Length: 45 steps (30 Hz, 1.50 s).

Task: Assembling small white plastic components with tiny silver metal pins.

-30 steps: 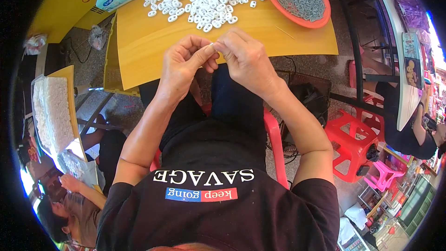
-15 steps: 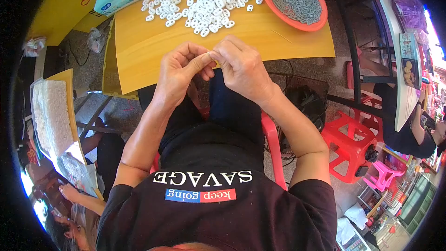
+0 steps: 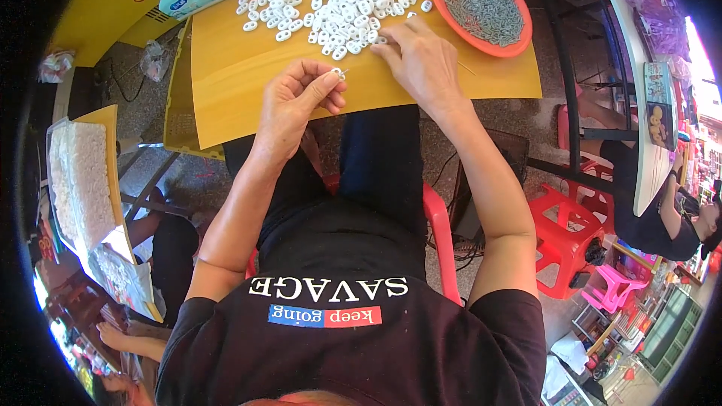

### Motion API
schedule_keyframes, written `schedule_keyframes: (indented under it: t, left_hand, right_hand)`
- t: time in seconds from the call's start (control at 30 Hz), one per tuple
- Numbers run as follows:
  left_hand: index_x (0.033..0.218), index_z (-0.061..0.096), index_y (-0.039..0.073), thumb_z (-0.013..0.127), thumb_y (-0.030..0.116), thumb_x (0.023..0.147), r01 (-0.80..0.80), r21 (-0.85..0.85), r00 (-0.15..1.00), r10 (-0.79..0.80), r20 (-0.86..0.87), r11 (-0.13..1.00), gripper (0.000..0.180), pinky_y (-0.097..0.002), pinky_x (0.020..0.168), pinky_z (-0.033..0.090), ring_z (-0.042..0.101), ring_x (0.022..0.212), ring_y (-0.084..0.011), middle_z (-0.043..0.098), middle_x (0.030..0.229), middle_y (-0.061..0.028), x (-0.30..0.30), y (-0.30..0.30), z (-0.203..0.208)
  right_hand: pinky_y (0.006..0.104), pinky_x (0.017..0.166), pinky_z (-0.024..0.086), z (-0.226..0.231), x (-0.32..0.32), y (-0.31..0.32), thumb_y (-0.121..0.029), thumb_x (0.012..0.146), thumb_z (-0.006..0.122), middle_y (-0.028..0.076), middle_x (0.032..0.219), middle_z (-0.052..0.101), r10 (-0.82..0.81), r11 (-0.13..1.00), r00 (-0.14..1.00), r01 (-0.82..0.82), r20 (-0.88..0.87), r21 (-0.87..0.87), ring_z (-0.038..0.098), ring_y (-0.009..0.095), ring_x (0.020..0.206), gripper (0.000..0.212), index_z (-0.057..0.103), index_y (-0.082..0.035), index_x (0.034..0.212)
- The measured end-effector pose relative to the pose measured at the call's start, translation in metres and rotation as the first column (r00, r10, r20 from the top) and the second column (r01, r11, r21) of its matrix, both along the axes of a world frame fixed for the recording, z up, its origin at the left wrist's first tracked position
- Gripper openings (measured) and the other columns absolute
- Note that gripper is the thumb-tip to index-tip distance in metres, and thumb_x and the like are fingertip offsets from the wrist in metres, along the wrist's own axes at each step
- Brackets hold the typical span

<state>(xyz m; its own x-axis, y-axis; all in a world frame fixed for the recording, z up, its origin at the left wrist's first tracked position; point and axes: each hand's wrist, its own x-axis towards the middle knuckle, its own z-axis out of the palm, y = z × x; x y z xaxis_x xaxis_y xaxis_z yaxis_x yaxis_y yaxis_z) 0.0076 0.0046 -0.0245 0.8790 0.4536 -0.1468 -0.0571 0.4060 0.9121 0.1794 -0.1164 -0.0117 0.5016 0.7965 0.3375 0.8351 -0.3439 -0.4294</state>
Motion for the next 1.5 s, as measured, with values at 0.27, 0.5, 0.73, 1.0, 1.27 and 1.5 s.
schedule_keyframes:
  t: [0.27,0.5,0.73,1.0,1.27,1.5]
  left_hand:
    - [0.098,0.059,-0.002,0.061,0.013,0.092,-0.004,-0.009,1.0,0.004,-0.026,1.0,0.016,-0.0244,0.065,0.051,0.062,0.07,-0.0124,0.065,0.084,-0.0082,-0.002,0.002,-0.002]
    - [0.099,0.059,0.0,0.061,0.013,0.093,-0.027,-0.011,0.998,0.027,0.049,1.0,0.014,-0.026,0.072,0.051,0.062,0.081,-0.0124,0.066,0.099,-0.0099,0.001,-0.004,0.005]
    - [0.099,0.059,0.004,0.061,0.01,0.092,-0.06,0.0,0.959,0.058,0.279,0.998,0.009,-0.0298,0.096,0.042,0.055,0.105,-0.0127,0.062,0.118,-0.0117,0.005,-0.013,0.013]
    - [0.1,0.059,0.003,0.061,0.01,0.092,-0.057,-0.101,0.963,0.081,0.256,0.993,0.011,-0.0285,0.089,0.046,0.059,0.096,-0.0128,0.064,0.112,-0.0105,0.003,-0.017,0.015]
    - [0.1,0.057,0.002,0.06,0.013,0.093,-0.053,-0.154,0.981,0.08,0.179,0.987,0.014,-0.0302,0.075,0.051,0.063,0.08,-0.0171,0.065,0.09,-0.0093,0.0,-0.012,0.019]
    - [0.098,0.057,0.002,0.061,0.014,0.092,-0.038,-0.141,0.988,0.058,0.142,0.989,0.014,-0.0286,0.071,0.05,0.062,0.075,-0.0151,0.063,0.085,-0.0073,0.001,-0.011,0.02]
  right_hand:
    - [0.0394,0.062,0.049,0.001,0.006,-0.011,-0.016,0.082,0.068,0.013,0.084,0.063,-0.009,0.999,0.999,0.007,-0.049,-0.034,0.063,0.03,0.072,0.014,0.063,-0.004,0.087]
    - [0.0233,0.062,0.048,0.008,-0.005,-0.015,-0.008,0.089,0.063,0.002,0.08,0.061,0.115,0.962,0.724,0.089,-0.68,0.258,0.057,0.008,0.069,0.021,0.063,0.0,0.109]
    - [0.0204,0.064,0.048,0.031,-0.035,-0.014,-0.006,0.093,0.058,0.001,0.084,0.06,0.316,0.928,0.459,0.031,-0.83,0.371,0.057,0.006,0.071,0.021,0.063,0.002,0.111]
    - [0.0197,0.06,0.046,0.03,-0.042,-0.01,-0.01,0.094,0.057,0.001,0.082,0.062,0.213,0.94,0.656,0.063,-0.724,0.334,0.054,0.006,0.067,0.021,0.064,0.002,0.111]
    - [0.0188,0.059,0.044,0.038,-0.05,-0.007,-0.01,0.094,0.057,0.001,0.079,0.061,0.258,0.92,0.583,0.095,-0.77,0.38,0.052,0.005,0.064,0.019,0.063,0.001,0.109]
    - [0.02,0.062,0.046,0.041,-0.048,-0.006,-0.008,0.093,0.059,0.003,0.087,0.06,0.324,0.905,0.586,0.036,-0.743,0.423,0.055,0.007,0.068,0.016,0.06,0.001,0.106]
